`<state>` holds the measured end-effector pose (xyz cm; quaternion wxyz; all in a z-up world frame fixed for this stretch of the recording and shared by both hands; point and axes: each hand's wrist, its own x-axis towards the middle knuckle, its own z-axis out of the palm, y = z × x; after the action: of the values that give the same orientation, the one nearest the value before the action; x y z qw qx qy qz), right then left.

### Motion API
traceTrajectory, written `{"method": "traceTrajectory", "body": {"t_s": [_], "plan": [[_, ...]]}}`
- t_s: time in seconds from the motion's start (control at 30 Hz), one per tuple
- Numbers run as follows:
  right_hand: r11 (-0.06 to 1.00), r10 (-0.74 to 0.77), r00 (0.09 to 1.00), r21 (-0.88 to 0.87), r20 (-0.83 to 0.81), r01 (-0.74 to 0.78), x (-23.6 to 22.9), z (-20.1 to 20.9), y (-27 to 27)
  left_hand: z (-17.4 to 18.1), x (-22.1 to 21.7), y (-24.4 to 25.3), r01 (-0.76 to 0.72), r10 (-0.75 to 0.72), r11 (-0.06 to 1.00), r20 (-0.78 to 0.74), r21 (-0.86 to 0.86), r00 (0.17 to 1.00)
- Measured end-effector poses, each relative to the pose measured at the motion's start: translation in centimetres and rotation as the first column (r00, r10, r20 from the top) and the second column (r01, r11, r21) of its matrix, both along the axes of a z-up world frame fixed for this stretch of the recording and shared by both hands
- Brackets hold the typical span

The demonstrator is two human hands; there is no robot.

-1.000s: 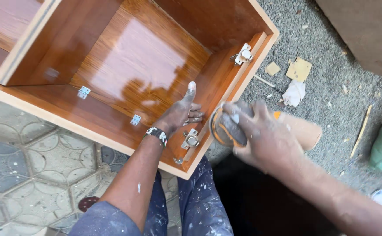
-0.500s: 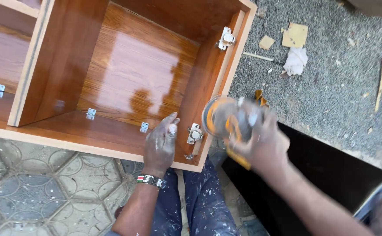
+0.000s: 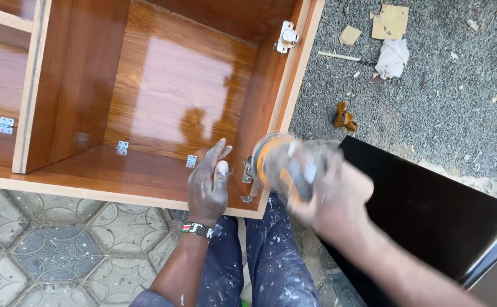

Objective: Sanding the interior and edges of a wooden cabinet using an electric orbital sander

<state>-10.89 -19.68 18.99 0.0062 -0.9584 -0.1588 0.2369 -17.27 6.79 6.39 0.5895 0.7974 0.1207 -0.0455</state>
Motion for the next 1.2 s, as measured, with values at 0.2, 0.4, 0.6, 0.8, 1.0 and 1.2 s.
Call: {"method": "traceTrajectory", "body": {"t_s": [0.2, 0.4, 0.6, 0.8, 1.0, 1.2], "plan": [[0.989, -0.095, 0.983, 0.097, -0.159, 0.112, -8.7, 1.8, -0.5, 1.4, 1.3, 0.4, 0.034, -0.081, 0.980, -0.239, -0.194, 0.968], [0.997, -0.023, 0.979, 0.077, 0.201, 0.008, 6.8, -2.8, -3.2, 1.0, 1.4, 0.1, 0.106, -0.147, 0.985, -0.325, -0.139, 0.934], [0.969, -0.075, 0.986, 0.245, 0.146, 0.037, 22.3, -3.3, -1.6, 0.7, 1.3, -0.2, 0.129, -0.144, 0.989, -0.279, -0.071, 0.949], [0.970, -0.138, 0.990, 0.200, -0.004, 0.136, 22.5, -1.4, -0.9, 0.5, 1.1, 0.0, 0.111, -0.119, 0.993, -0.229, -0.048, 0.966], [0.981, -0.088, 0.992, 0.167, -0.086, 0.101, 3.8, 0.1, -1.4, 0.9, 1.7, 0.4, 0.032, -0.081, 0.985, -0.286, -0.170, 0.955], [0.980, 0.026, 0.976, 0.197, -0.215, 0.017, -14.1, 0.8, -2.1, 0.0, 1.3, 0.5, -0.133, -0.015, 0.931, -0.401, -0.339, 0.916]]}}
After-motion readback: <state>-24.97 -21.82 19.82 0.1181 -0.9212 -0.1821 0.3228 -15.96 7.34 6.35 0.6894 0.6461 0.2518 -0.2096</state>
